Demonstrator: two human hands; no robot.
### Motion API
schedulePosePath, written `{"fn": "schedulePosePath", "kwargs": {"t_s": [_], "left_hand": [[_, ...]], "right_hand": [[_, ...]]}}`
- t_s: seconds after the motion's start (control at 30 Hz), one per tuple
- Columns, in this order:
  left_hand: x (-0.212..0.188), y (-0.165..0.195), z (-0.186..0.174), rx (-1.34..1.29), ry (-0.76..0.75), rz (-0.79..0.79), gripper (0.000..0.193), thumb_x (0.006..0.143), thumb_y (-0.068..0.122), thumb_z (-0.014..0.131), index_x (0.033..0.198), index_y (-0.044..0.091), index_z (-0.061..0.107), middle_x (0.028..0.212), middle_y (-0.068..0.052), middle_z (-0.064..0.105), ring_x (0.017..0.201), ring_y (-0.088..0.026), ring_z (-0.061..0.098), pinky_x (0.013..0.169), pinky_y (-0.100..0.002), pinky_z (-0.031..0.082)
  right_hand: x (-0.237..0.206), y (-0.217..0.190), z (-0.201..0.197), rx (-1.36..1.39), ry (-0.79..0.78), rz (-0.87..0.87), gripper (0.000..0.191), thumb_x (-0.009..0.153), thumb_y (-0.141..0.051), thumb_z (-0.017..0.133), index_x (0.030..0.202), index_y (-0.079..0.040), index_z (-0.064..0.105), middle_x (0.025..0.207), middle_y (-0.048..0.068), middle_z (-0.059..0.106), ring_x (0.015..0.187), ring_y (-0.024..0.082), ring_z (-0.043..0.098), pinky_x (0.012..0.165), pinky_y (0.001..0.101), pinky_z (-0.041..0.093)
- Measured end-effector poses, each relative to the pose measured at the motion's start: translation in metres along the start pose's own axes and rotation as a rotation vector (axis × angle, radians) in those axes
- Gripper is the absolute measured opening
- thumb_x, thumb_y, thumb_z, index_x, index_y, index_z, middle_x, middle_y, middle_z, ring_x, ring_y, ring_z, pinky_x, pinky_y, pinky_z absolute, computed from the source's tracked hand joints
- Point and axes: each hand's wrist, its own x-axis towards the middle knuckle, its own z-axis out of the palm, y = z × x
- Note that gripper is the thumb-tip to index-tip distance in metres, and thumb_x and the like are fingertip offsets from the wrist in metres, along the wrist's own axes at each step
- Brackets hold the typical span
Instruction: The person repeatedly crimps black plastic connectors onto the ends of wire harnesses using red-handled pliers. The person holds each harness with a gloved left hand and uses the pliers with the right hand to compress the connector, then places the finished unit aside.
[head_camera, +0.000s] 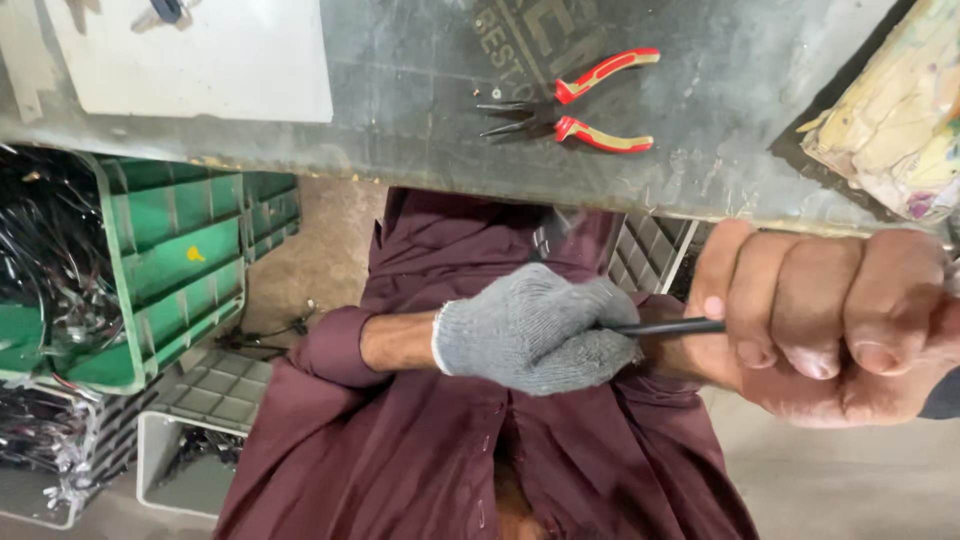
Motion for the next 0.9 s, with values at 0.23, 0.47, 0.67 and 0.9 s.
{"fn": "schedulePosePath", "kwargs": {"t_s": [0.23,0.47,0.67,0.9], "left_hand": [[0.009,-0.004,-0.061,0.193,0.093,0.280,0.020,0.109,0.030,0.065,0.116,0.012,0.062,0.100,-0.007,0.068,0.092,-0.027,0.065,0.086,-0.035,0.052],[0.000,-0.009,-0.085,-0.907,0.360,-0.235,0.034,0.102,0.031,0.064,0.125,0.007,0.067,0.091,0.002,0.068,0.080,-0.007,0.060,0.069,-0.019,0.048],[0.016,0.002,-0.105,0.320,0.528,0.055,0.024,0.102,0.015,0.068,0.122,0.002,0.066,0.119,-0.010,0.069,0.115,-0.026,0.066,0.110,-0.037,0.048],[0.006,-0.007,-0.091,0.012,0.602,0.000,0.013,0.107,0.009,0.067,0.119,0.004,0.069,0.118,-0.005,0.071,0.122,-0.020,0.061,0.108,-0.031,0.047]], "right_hand": [[-0.024,-0.004,-0.064,-0.193,-0.032,-0.148,0.015,0.097,-0.029,0.055,0.089,-0.017,0.057,0.085,-0.005,0.061,0.075,0.013,0.060,0.080,0.0360,0.048],[0.022,0.088,-0.057,-0.544,0.356,0.014,0.060,0.089,-0.019,0.071,0.133,-0.003,0.034,0.128,0.007,0.044,0.119,0.022,0.047,0.106,0.0409,0.040],[-0.050,0.151,-0.049,-1.102,0.265,0.143,0.062,0.102,-0.002,0.071,0.153,-0.004,0.035,0.146,0.008,0.043,0.128,0.019,0.058,0.110,0.0328,0.050],[-0.047,0.134,-0.055,-0.862,0.258,0.322,0.045,0.107,-0.022,0.069,0.143,-0.002,0.050,0.120,0.009,0.064,0.104,0.016,0.065,0.095,0.0301,0.053]]}}
